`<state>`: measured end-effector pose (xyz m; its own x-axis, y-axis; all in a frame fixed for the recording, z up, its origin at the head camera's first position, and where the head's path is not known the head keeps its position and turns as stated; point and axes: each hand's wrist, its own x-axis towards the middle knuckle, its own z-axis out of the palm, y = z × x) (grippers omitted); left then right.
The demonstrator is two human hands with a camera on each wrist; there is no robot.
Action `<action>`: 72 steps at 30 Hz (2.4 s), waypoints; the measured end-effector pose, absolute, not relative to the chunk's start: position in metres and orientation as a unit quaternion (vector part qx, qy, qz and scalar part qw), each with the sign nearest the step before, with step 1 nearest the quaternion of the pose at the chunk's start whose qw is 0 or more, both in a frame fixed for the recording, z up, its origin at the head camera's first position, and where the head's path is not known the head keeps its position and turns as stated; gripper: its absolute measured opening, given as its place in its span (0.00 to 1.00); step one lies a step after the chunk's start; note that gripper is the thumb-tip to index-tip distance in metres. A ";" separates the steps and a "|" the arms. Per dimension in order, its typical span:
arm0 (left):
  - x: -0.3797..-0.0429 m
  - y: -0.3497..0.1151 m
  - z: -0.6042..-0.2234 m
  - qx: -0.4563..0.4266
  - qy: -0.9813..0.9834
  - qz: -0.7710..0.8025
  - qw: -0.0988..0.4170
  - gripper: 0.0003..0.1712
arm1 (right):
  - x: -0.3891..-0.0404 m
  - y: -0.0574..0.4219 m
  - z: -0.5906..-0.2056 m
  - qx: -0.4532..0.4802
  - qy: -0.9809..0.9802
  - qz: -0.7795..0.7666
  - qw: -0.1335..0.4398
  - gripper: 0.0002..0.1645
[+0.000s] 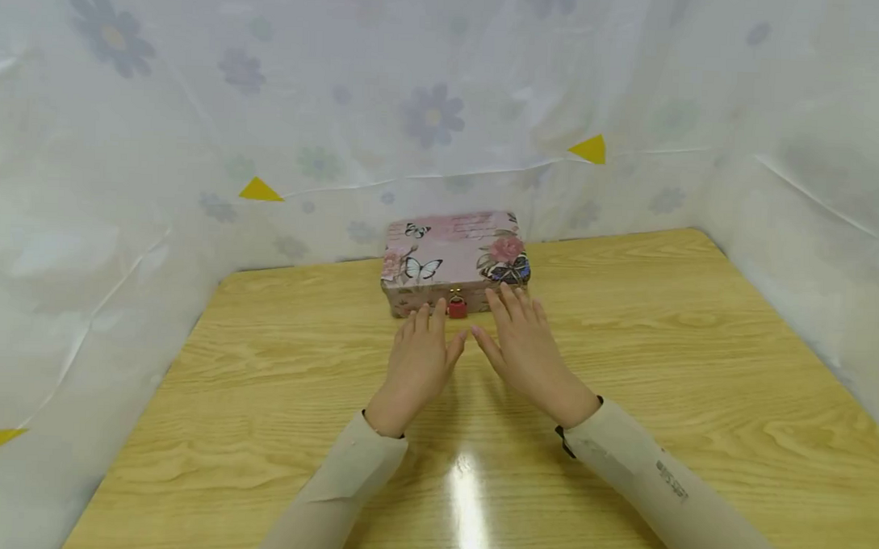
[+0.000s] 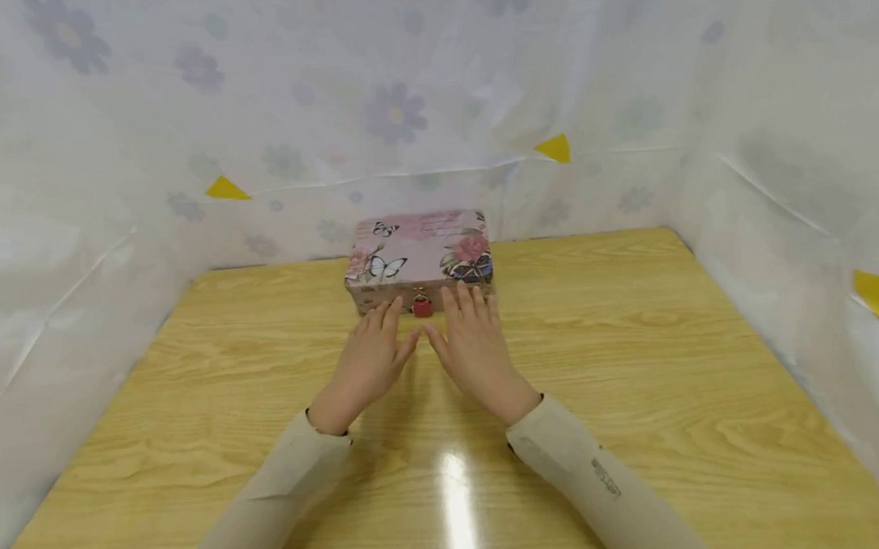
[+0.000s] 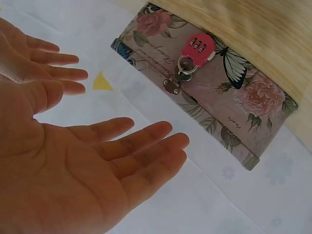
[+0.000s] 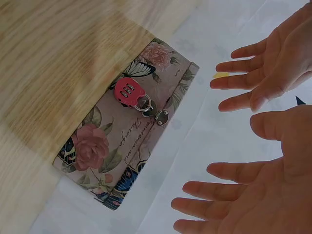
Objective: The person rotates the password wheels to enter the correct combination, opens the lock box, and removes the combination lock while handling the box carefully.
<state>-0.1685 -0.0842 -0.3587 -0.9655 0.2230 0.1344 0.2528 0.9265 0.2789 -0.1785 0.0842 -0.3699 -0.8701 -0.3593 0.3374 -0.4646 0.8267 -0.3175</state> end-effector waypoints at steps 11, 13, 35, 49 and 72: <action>-0.178 -0.084 -0.367 -0.131 -0.977 -0.152 0.075 0.36 | -0.188 0.086 -0.372 0.219 -0.939 0.238 0.115 0.35; -0.180 -0.084 -0.370 -0.135 -0.975 -0.150 0.089 0.35 | -0.191 0.086 -0.373 0.219 -0.937 0.246 0.113 0.35; -0.201 -0.075 -0.376 -0.114 -0.975 -0.131 0.135 0.26 | -0.217 0.087 -0.377 0.190 -0.911 0.362 0.053 0.34; -0.208 -0.072 -0.377 -0.095 -0.969 -0.177 0.146 0.21 | -0.227 0.081 -0.380 0.183 -0.911 0.365 0.057 0.33; -0.223 -0.075 -0.379 -0.082 -0.964 -0.213 0.138 0.11 | -0.232 0.075 -0.382 0.170 -0.901 0.398 0.033 0.31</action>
